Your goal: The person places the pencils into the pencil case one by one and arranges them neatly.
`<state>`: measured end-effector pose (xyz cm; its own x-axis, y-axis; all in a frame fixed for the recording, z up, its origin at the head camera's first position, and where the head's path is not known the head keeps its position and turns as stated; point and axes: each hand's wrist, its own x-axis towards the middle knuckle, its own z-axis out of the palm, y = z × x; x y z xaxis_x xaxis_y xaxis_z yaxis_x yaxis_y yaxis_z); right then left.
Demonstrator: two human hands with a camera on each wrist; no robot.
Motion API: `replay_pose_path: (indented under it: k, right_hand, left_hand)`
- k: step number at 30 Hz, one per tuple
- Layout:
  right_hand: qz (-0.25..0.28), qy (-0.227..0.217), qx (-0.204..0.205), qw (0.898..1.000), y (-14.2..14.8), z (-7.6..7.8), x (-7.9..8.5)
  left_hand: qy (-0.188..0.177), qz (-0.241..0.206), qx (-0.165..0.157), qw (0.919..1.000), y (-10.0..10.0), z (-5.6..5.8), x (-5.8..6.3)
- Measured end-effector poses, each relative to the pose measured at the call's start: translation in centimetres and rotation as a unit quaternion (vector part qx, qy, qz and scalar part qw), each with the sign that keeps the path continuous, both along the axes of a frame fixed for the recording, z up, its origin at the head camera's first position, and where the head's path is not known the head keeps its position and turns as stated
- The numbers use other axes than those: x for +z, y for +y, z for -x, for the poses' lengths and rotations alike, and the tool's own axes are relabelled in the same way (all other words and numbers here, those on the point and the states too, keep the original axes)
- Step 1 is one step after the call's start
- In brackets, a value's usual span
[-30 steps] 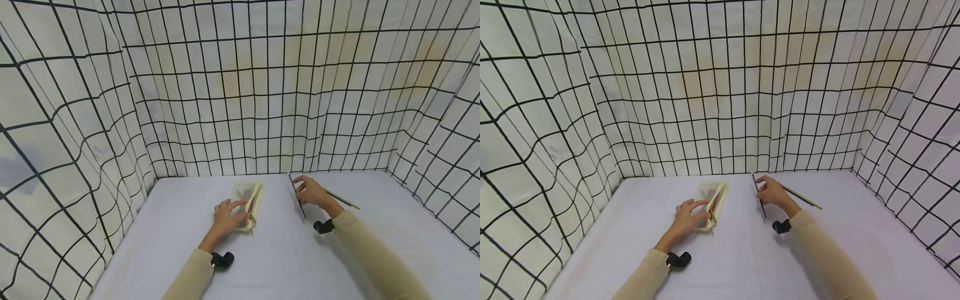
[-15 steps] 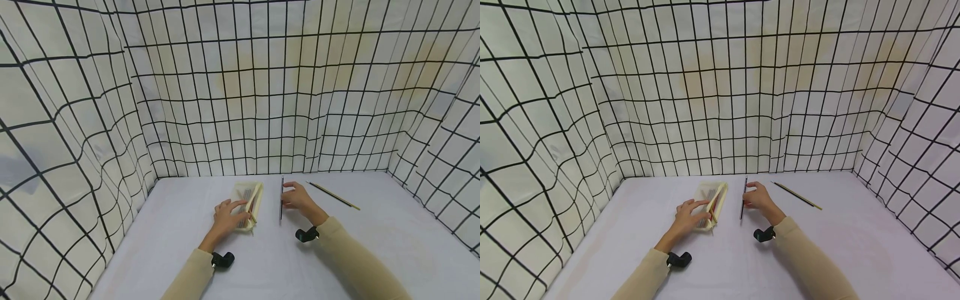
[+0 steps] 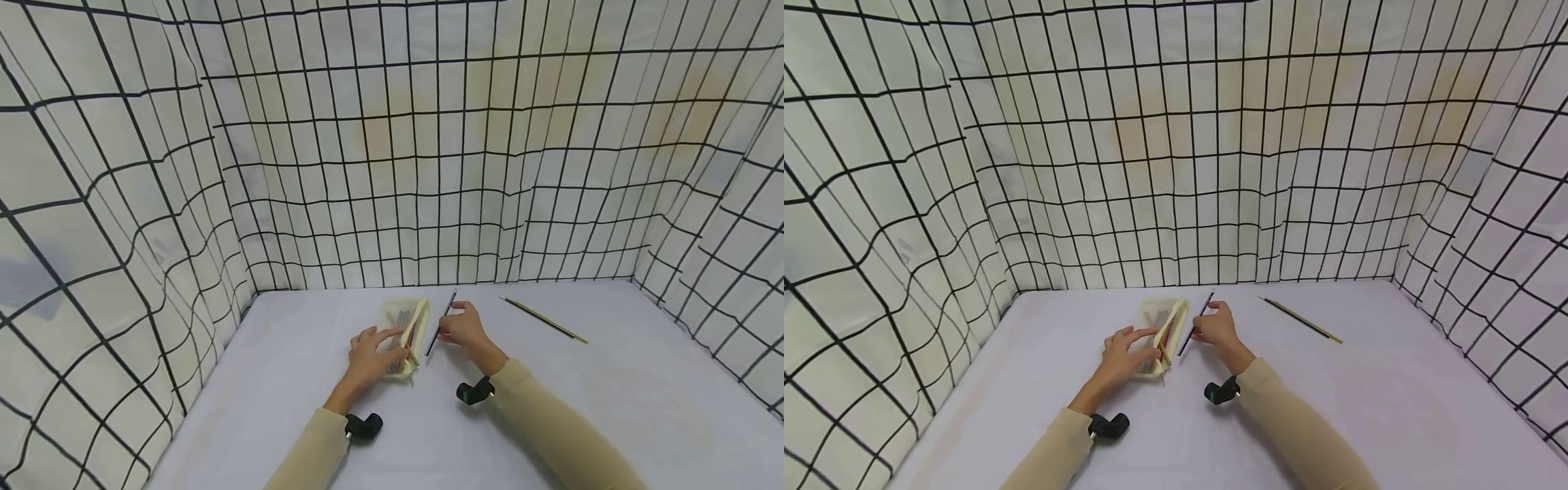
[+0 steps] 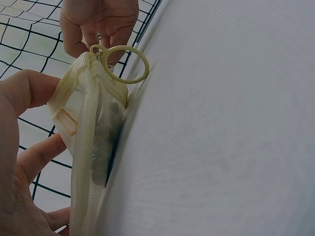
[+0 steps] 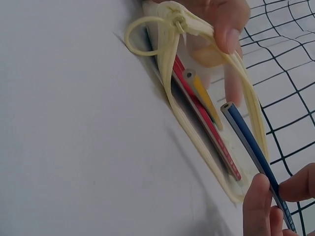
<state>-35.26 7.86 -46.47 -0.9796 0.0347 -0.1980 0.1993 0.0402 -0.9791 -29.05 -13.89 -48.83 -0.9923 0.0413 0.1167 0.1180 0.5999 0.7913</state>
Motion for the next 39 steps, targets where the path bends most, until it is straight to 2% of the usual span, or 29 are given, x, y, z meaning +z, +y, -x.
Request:
replay_pose_path:
  k: [12, 21, 28, 39]
  right_hand:
    - [0.001, 0.019, -0.009, 1.000, -1.5, -0.5, 0.4]
    - [0.001, 0.014, -0.006, 1.000, -2.1, -0.7, -0.7]
    - [0.015, 0.017, 0.005, 1.000, -2.6, -1.1, -0.9]
    - [0.005, 0.008, 0.035, 0.999, -3.5, -1.7, -1.2]
  left_hand:
    - [0.008, 0.005, -0.005, 0.9999, -0.1, 0.5, 0.0]
    - [0.003, 0.006, -0.001, 1.0000, 0.0, 0.4, -0.1]
    - [0.006, 0.006, 0.000, 1.0000, 0.1, 0.3, -0.1]
    - [0.003, 0.001, 0.000, 1.0000, 0.0, 0.1, 0.1]
